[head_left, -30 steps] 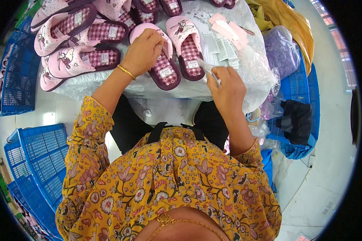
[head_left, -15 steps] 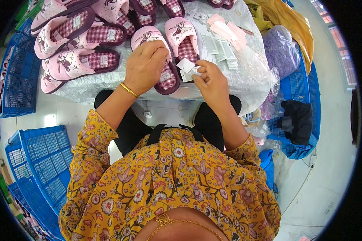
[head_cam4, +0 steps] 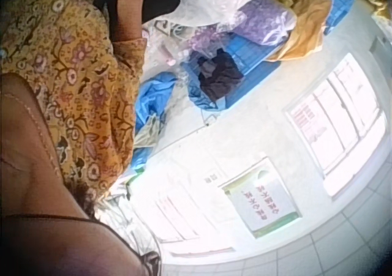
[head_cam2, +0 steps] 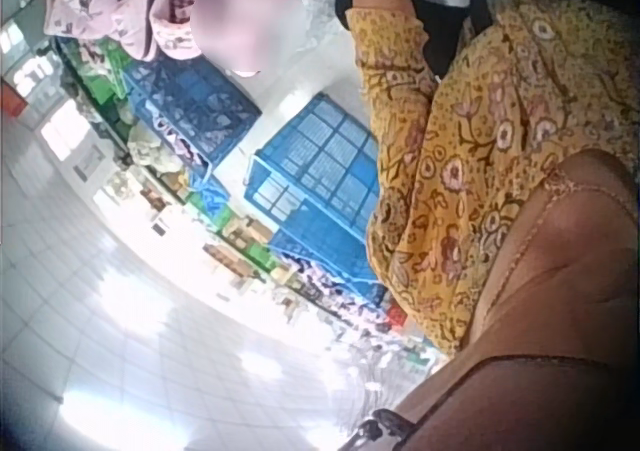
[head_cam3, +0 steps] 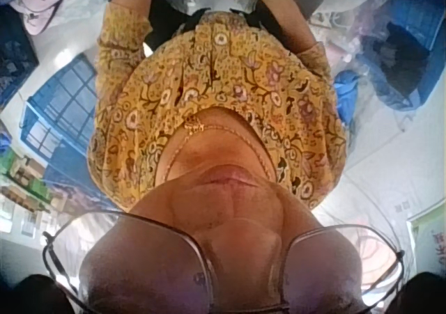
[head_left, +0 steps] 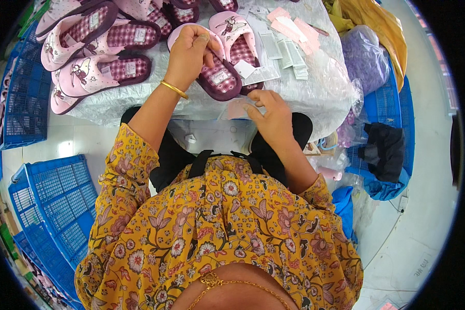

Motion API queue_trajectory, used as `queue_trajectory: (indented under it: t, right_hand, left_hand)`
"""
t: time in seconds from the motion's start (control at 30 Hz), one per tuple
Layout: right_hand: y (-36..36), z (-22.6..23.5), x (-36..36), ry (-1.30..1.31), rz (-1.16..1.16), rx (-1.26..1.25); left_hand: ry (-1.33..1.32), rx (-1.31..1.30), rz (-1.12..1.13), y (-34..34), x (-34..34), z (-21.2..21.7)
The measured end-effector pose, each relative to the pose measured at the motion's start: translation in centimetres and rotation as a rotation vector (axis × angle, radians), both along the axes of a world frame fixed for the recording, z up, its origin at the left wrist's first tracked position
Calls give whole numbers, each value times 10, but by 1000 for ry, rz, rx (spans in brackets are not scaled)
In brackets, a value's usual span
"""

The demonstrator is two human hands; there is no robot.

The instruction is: The person attaches paper tags to pairs of pink and purple slippers. They pick up each pair, thread a tag through the strap, and place the tagged pair into a green basket. The process repeats for multiple pairs.

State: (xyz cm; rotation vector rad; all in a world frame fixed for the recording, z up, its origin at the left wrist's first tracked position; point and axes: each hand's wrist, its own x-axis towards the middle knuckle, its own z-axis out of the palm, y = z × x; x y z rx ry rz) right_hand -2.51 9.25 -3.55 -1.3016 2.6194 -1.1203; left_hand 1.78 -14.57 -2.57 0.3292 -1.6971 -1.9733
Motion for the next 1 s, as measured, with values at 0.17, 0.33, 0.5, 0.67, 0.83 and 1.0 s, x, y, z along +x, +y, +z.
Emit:
queue_trajectory:
  t: [0.17,0.33,0.5,0.67,0.83,1.0]
  right_hand:
    - [-5,-20,19,66,-107,-56]
    - [-12,-38,18,304,-98,-77]
    - [-20,-39,24,422,-63,-127]
    - [-20,-58,15,585,-13,-110]
    - [-23,-25,16,561,11,-197]
    - [-6,7,1,512,8,-239]
  left_hand:
    - [26,43,0,2,-2,-10]
    - [-4,-6,-6,3,2,-9]
    - [12,32,4,5,6,-7]
    - [-54,-196,49,6,0,-28]
    - [-15,-65,10,3,3,-19]
    - [-86,-211,-52,-1,8,-6]
